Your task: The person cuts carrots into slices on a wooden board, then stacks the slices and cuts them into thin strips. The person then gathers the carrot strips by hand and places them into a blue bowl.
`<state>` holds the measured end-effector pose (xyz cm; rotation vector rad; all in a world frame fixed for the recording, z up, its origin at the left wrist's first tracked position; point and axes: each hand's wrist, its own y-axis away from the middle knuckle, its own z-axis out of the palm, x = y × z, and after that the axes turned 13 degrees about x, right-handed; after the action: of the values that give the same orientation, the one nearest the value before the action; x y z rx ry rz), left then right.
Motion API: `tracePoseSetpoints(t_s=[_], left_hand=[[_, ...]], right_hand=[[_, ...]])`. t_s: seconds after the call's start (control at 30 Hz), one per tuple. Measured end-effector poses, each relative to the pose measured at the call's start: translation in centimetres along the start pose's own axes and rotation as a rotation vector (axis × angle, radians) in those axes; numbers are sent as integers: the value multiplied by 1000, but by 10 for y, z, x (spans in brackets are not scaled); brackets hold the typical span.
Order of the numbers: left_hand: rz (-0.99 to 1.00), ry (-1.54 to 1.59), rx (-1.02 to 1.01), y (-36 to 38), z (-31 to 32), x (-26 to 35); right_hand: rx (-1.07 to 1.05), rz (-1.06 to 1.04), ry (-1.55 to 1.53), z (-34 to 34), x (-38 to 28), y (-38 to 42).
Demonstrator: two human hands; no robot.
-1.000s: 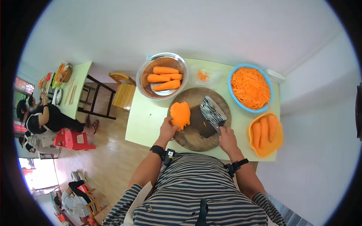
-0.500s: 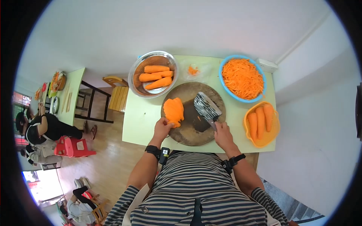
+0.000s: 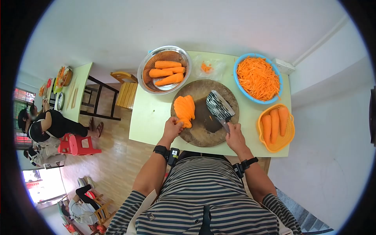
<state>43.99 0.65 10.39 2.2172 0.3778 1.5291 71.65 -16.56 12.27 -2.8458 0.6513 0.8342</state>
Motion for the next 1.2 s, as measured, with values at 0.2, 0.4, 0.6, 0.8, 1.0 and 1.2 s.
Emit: tracePoseSetpoints(t_s=[0.2,0.4,0.6,0.8,1.0,1.2], left_hand=[[43,93,-59,12,4,-1],[24,145,-138,21,18,-3],[108,61,-286,17,45,22],[53,140,-326,3,89,22],[95,-115,-212,8,94,27],[50,-73,-193,2,98,17]], right_hand=[[29,-14,-35,3,5,0],[44,105,38,0,-6,-1],[87,189,-112,-14,-3,4],[97,384,-574,-30,8,21],[128,383,-606,-36,17,39],[127,418,-646,-37,15,41]])
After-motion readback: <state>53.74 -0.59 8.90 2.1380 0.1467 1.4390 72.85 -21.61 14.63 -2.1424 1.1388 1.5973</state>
